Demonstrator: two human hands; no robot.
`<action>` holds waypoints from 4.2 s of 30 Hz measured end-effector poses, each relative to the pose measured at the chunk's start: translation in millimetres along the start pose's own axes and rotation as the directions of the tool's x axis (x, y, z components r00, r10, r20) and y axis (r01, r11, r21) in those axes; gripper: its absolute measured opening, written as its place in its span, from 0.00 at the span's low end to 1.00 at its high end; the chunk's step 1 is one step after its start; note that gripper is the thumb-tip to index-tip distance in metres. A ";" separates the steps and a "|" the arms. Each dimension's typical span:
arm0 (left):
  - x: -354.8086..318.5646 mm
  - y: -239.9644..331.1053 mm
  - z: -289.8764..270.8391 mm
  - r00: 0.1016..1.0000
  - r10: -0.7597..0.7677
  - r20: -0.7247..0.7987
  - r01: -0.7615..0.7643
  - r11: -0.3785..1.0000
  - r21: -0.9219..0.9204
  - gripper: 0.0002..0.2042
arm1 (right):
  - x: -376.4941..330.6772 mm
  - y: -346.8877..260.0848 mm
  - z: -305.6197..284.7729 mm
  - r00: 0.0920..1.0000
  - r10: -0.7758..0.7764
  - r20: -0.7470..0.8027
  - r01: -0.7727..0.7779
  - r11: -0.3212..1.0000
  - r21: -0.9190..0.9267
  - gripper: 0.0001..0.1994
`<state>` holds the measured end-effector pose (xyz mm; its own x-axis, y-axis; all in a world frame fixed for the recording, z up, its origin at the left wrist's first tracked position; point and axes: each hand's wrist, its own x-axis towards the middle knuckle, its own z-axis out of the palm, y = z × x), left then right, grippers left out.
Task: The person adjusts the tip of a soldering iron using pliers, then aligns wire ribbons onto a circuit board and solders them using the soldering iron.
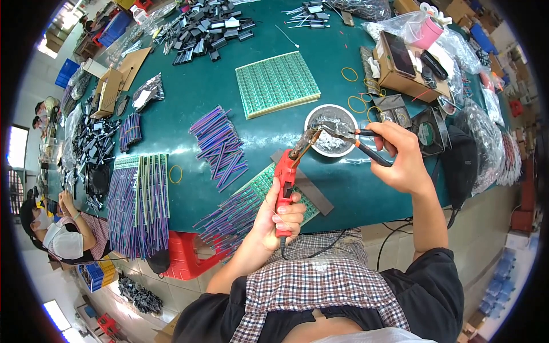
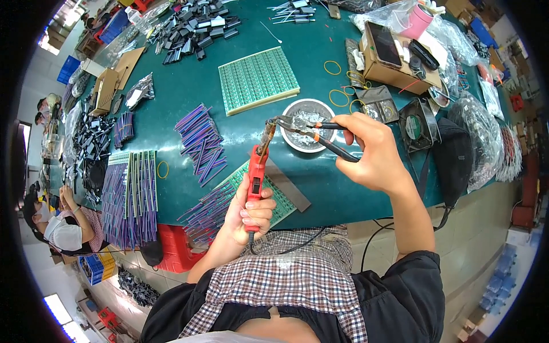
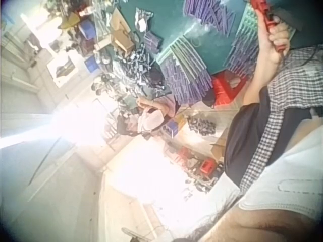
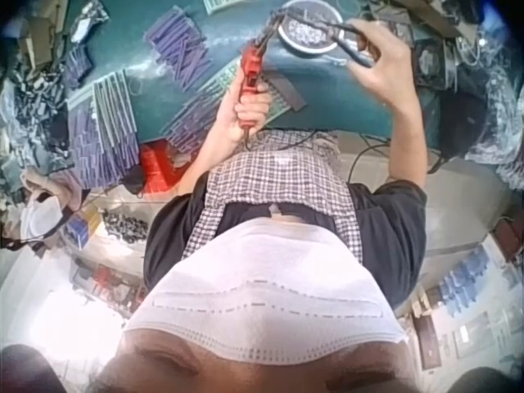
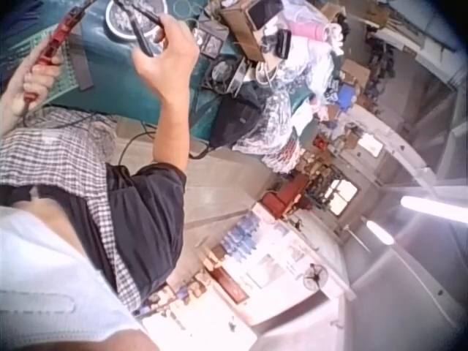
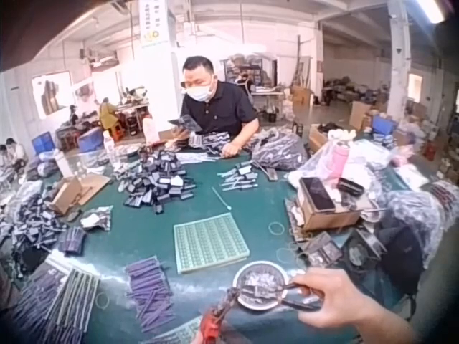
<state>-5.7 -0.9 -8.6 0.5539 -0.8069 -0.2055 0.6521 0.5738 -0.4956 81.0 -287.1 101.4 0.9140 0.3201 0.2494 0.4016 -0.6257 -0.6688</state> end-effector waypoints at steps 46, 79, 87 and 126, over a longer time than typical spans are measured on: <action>17.3 -86.7 -17.1 0.616 0.137 0.776 -0.282 -0.881 0.380 0.47 | -123.4 -57.6 102.5 0.918 0.387 -0.088 -0.178 0.600 0.780 0.29; -63.0 -2.2 -37.1 0.793 0.441 0.421 0.448 -0.890 0.087 0.52 | -53.5 7.6 176.6 0.944 -0.268 -0.193 0.212 0.939 -0.269 0.35; -90.0 -4.4 -31.6 0.817 0.474 0.328 0.472 -0.877 0.090 0.52 | -54.1 8.6 176.3 0.952 -0.234 -0.195 0.188 0.955 -0.228 0.35; -58.3 97.0 14.4 0.584 0.491 0.646 0.538 -0.830 0.145 0.08 | -97.3 -34.3 142.6 0.990 0.072 -0.123 -0.037 0.963 0.266 0.31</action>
<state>32.7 103.8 -32.6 0.9784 -0.0982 0.1819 -0.1681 -0.8902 0.4234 -30.0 -195.3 0.2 0.9408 0.1845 0.2845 0.3374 -0.4254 -0.8398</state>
